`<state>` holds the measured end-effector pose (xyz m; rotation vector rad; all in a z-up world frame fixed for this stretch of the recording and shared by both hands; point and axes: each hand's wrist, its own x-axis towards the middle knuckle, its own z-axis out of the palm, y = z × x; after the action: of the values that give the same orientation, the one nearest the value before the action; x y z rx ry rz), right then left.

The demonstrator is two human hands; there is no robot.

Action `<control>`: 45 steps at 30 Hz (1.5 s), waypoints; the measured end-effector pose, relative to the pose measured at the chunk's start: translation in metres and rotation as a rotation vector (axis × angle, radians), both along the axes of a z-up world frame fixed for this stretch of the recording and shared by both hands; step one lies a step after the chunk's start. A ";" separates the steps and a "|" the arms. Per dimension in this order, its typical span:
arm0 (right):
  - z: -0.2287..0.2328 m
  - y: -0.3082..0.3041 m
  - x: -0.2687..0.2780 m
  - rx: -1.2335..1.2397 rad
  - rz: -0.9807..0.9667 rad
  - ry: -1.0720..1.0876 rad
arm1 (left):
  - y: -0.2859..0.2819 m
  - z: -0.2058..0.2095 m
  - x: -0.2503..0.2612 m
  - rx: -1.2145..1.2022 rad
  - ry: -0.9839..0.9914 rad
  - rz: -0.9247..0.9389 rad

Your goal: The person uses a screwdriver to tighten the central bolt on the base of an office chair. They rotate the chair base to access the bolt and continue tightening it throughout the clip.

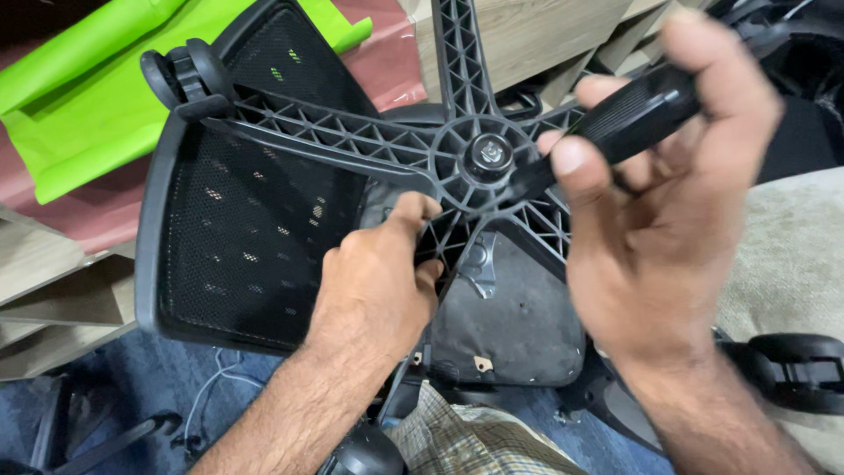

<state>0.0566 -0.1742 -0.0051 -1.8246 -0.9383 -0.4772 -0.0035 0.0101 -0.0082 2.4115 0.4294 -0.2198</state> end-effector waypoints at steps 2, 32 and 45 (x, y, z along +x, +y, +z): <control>0.001 -0.008 0.000 0.026 -0.010 0.040 | 0.001 -0.001 -0.001 0.014 -0.097 -0.015; 0.019 0.043 0.022 -0.127 0.213 0.206 | 0.004 0.000 -0.004 0.057 -0.069 -0.012; 0.023 0.059 0.006 -0.182 -0.188 0.231 | 0.004 -0.002 -0.003 0.073 -0.071 -0.019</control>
<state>0.0623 -0.1147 0.0179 -2.0932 -0.6732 -0.2939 -0.0063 0.0138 -0.0100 2.4873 0.3887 -0.1286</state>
